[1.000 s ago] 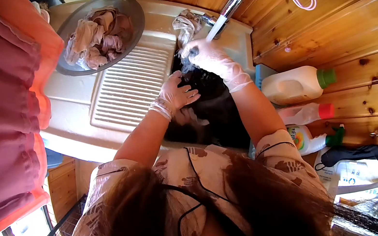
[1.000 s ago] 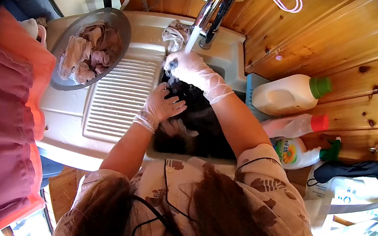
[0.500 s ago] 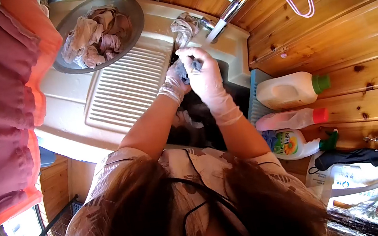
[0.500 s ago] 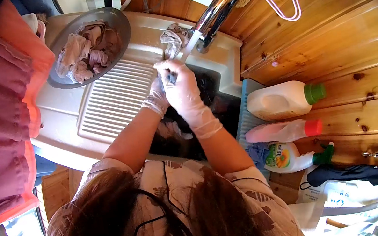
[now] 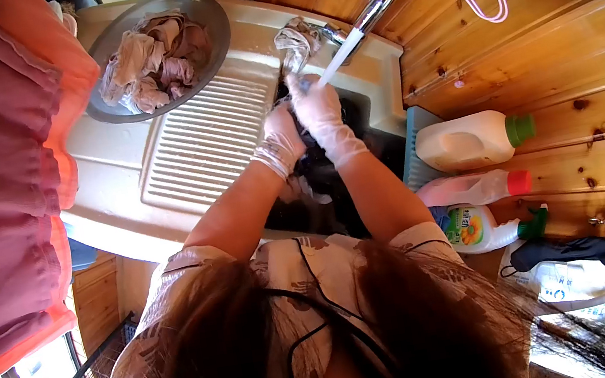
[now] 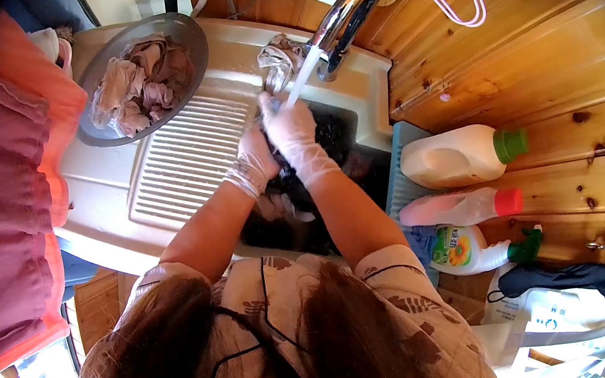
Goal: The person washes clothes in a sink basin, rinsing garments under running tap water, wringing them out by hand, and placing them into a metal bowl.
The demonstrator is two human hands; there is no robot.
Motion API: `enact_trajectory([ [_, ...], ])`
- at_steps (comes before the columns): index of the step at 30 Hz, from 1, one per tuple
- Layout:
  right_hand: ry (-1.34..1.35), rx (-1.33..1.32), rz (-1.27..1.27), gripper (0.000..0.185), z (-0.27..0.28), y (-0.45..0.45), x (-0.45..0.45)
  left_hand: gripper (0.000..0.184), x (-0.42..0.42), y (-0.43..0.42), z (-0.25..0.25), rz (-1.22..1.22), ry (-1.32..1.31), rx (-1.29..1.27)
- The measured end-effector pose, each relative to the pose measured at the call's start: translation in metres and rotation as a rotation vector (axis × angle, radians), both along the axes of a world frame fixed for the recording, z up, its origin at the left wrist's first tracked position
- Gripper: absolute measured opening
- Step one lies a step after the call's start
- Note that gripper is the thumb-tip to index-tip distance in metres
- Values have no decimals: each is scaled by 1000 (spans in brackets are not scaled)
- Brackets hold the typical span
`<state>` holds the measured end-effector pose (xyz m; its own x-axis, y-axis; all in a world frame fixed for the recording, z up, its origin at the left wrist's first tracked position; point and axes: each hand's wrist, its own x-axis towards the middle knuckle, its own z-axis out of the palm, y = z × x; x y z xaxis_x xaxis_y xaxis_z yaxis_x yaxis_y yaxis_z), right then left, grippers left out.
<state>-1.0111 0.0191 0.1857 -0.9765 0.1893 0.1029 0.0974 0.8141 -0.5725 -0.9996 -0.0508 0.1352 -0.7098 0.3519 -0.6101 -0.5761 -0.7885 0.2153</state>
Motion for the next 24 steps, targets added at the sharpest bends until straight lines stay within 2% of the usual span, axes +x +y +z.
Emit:
enact_trajectory([
  [1, 90, -31, 31, 49, 6, -11, 14, 33, 0, -8, 1, 27, 269, 199],
  [2, -78, -102, 69, 54, 21, -21, 27, 32, -5, -13, -7, 44, 338, 264],
  [3, -60, -50, 40, 54, 20, -29, 31, 31, -6, -11, -12, 49, 322, 247],
  [4, -43, 1, 12, 54, 19, -33, 32, 29, -5, -9, -17, 34, 272, 193],
  [5, -88, 22, 60, 52, 2, -16, 7, 28, 2, -6, -16, -49, 188, 95],
  [6, -132, -5, -2, 51, -2, -1, -8, 27, 12, -5, -17, -150, 154, 32],
  [8, -268, 16, 9, 52, 5, 19, -28, 25, 25, -5, -11, -240, 260, 68],
  [9, -134, -11, 80, 52, 7, 18, -25, 25, 26, -9, -6, -279, 268, -15],
  [10, -189, 31, 132, 52, 14, 23, -27, 28, 24, -17, 0, -328, 305, -155],
  [12, -304, 112, 241, 52, 61, 20, -25, 41, 23, -35, 15, -435, 369, -370],
  [13, -261, -203, 229, 38, 22, 42, -48, 49, 23, -42, 20, -483, 389, -452],
  [14, -340, -384, 376, 24, 72, 35, -32, 52, 23, -45, 24, -528, 368, -530],
  [16, -207, -466, 728, 23, 64, 46, -41, 56, 25, -53, 27, -624, 327, -682],
  [17, -214, -255, 702, 19, 61, 47, -37, 63, 27, -58, 32, -650, 378, -683],
  [18, -214, -44, 670, 16, 71, 39, -27, 65, 22, -63, 25, -668, 484, -795],
  [19, -243, -181, 618, 13, 91, 37, -16, 68, 12, -69, 15, -671, 594, -910],
  [20, -138, -262, 650, 14, 83, 40, -24, 71, 5, -72, 9, -668, 695, -1021],
  [21, -43, -345, 674, 15, 66, 46, -30, 83, 10, -79, 41, -656, 797, -1107],
  [22, 49, -434, 688, 16, 50, 54, -30, 87, 12, -78, 46, -634, 913, -1116],
  [23, -174, -453, 538, 12, 55, 51, -20, 90, 8, -76, 50, -613, 1039, -1126],
  [24, -213, -293, 423, 9, 64, 46, -15, 93, -1, -74, 58, -569, 1176, -1142],
])
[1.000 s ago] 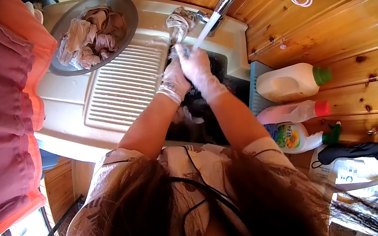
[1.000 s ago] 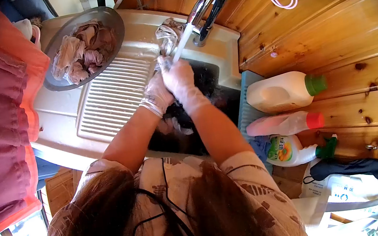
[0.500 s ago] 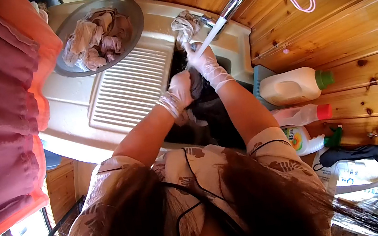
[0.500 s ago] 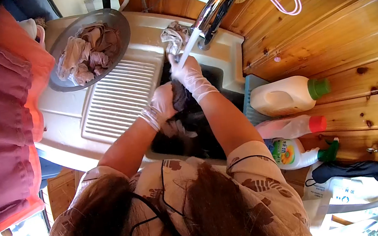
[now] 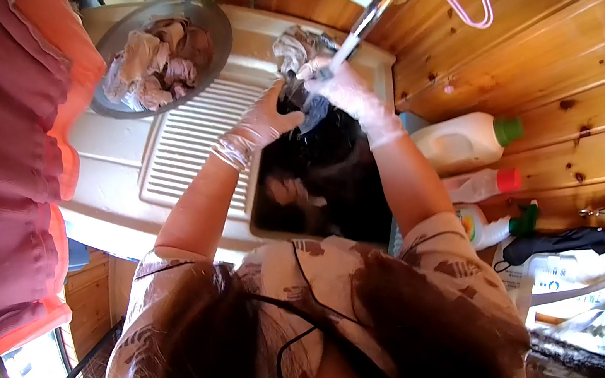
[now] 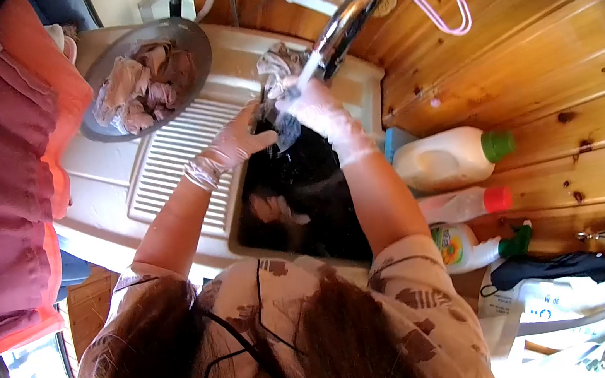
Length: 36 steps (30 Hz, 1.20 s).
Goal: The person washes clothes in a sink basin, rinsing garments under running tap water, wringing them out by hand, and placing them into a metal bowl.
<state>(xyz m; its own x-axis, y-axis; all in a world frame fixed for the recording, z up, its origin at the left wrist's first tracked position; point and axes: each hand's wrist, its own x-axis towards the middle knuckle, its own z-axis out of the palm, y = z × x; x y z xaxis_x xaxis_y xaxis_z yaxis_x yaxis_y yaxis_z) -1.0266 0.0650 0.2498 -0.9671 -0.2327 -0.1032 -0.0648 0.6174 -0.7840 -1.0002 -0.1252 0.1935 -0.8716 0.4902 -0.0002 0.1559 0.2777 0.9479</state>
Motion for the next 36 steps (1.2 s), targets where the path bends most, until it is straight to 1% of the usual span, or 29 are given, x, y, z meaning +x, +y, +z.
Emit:
enact_trajectory([
  [2, 131, -464, 86, 10, -1, -5, -2, 101, -6, 14, 16, 47, 127, 34],
  [4, 10, -703, -27, 14, 11, -10, 1, 96, -16, 25, 14, -5, 23, 183],
  [5, -73, -819, -63, 13, 21, -13, 1, 85, -17, 26, 17, -66, -142, 53],
  [6, -76, -852, -125, 14, 24, -13, -2, 75, -20, 27, 22, -126, -303, -78],
  [7, -80, -884, -186, 16, 28, -12, -6, 55, -31, 42, -33, -150, -239, -59],
  [8, -89, -917, -249, 17, 29, -11, -9, 48, -17, 40, -31, -220, -284, 109],
  [9, -34, -831, -239, 16, 26, -2, -18, 45, -8, 40, -40, -261, -438, 246],
  [10, -57, -926, -273, 15, 20, 4, -24, 41, 0, 40, -49, -302, -592, 381],
  [12, -111, -1118, -340, 14, 14, 6, -28, 34, 20, 36, -34, -306, -920, 704],
  [13, -83, -1068, -396, 14, 14, 3, -25, 37, 25, 40, -30, -259, -994, 807],
  [14, 60, -947, -406, 14, 7, -3, -22, 47, 29, 44, -34, -251, -1010, 927],
  [16, 340, -695, -412, 13, -10, -15, -16, 60, 25, 54, -47, -273, -1304, 1292],
  [17, 446, -442, -353, 6, -3, -23, -2, 66, 27, 57, -34, -146, -1406, 1437],
  [18, 403, -477, -255, 9, -12, -26, 9, 70, 27, 61, -24, 45, -1327, 1517],
  [19, 544, -381, -184, 11, -26, -30, 21, 72, 26, 61, -12, -33, -1312, 1591],
  [20, 588, -203, -66, 26, -32, -28, 35, 74, 24, 59, 0, -112, -1296, 1665],
  [21, 631, -41, -3, 35, -31, -32, 54, 79, 15, 62, -10, -164, -1244, 1642],
  [22, 672, 123, 58, 44, -28, -35, 71, 74, 11, 63, -19, -151, -1274, 1519],
  [24, 660, 285, 120, 60, -21, -30, 90, 60, 14, 63, -10, -164, -1554, 1483],
  [25, 738, 460, 87, 51, -11, -29, 100, 41, 23, 63, -1, -110, -1578, 1437],
  [28, 516, 186, 131, 34, 3, -2, 109, 26, 26, 78, -26, 24, -1342, 1333],
  [29, 508, 96, 59, 22, 9, 3, 113, 17, 31, 77, -21, 45, -1336, 1307],
  [30, 515, 91, 64, 17, 16, 7, 117, 16, 37, 80, 0, 87, -1360, 1248],
  [32, 616, 35, 26, 15, 23, 10, 130, 16, 42, 84, -5, 122, -1303, 1234],
  [33, 574, -134, -62, 14, 24, 17, 131, 16, 42, 82, -9, 50, -1328, 1262],
  [34, 530, -301, -149, 14, 25, 26, 131, 20, 39, 81, -16, -108, -1479, 1335],
  [35, 500, -650, -326, 16, 8, 38, 125, 23, 42, 82, -9, -186, -1538, 1409],
  [36, 435, -765, -607, 17, -4, 40, 116, 26, 47, 83, 1, -267, -1598, 1483],
])
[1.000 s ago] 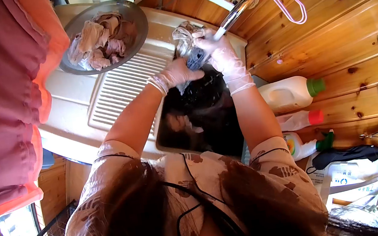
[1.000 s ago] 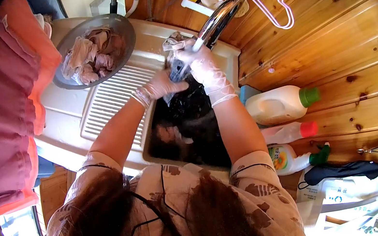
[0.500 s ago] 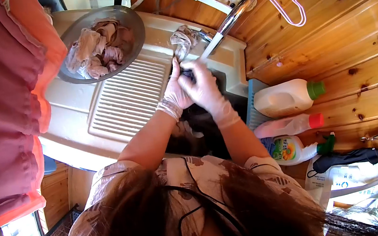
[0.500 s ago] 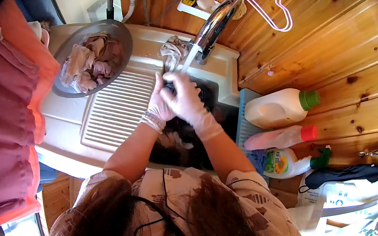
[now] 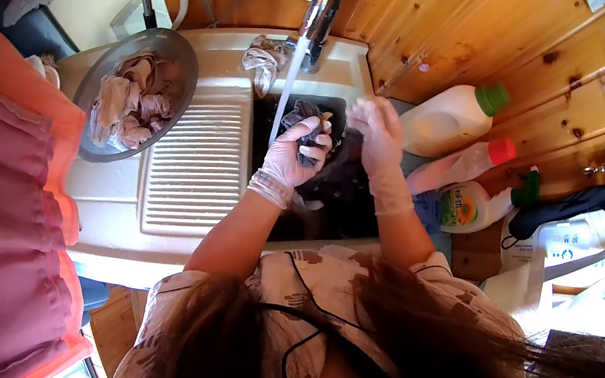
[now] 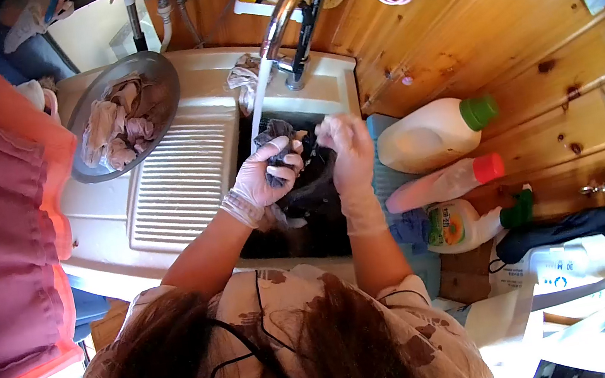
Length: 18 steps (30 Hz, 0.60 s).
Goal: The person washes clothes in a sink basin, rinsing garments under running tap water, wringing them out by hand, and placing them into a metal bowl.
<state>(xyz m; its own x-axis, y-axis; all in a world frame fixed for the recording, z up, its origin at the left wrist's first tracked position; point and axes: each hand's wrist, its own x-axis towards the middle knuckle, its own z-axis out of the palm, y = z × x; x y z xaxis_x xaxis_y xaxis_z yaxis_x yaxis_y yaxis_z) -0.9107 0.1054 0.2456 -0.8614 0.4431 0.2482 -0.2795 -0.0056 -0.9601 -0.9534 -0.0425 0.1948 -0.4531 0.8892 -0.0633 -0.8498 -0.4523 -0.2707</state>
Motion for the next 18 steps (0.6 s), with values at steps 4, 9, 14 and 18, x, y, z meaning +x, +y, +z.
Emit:
enact_trajectory([
  [4, 71, -929, 634, 53, -46, -5, -11, 36, 23, 17, 23, -72, -53, 330],
  [9, 214, -1002, 928, 47, -32, -1, -13, 33, 48, 17, 41, -140, 2, 113],
  [14, -121, -452, 829, 37, 18, 19, -20, 19, 29, 12, 59, -358, 401, -219],
  [18, -295, -146, 732, 28, 7, 15, -29, 23, 19, 20, 70, -501, 877, -846],
])
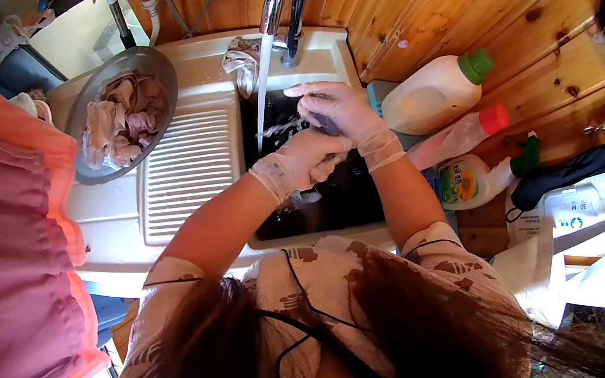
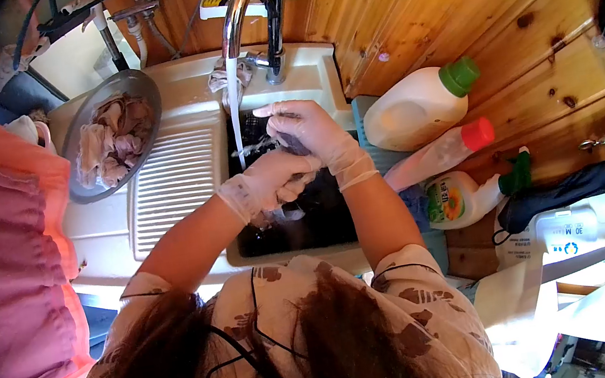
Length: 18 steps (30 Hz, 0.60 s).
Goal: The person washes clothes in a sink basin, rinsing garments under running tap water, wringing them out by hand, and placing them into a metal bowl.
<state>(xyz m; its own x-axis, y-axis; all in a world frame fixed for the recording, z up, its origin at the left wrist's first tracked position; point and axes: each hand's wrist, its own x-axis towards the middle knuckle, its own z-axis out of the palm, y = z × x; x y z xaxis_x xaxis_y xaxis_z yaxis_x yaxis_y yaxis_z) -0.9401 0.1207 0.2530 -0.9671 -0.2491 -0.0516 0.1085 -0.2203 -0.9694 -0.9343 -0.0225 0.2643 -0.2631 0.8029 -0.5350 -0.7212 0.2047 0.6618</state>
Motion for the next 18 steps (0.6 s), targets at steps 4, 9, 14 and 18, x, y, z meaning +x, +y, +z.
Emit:
enact_trajectory([
  [4, -9, 450, -280, 20, -49, -16, -2, 19, 1, 18, -63, -15, 836, -330],
  [9, -195, 330, -732, 17, -163, -27, 13, 15, 5, 8, -168, -414, 1770, -462],
  [14, -550, -212, -720, 14, -159, -38, 33, 21, 25, -10, -180, -62, 1448, -547],
  [18, -548, -562, -480, 28, -103, -43, 27, 37, 19, -51, -52, -69, 987, -518],
])
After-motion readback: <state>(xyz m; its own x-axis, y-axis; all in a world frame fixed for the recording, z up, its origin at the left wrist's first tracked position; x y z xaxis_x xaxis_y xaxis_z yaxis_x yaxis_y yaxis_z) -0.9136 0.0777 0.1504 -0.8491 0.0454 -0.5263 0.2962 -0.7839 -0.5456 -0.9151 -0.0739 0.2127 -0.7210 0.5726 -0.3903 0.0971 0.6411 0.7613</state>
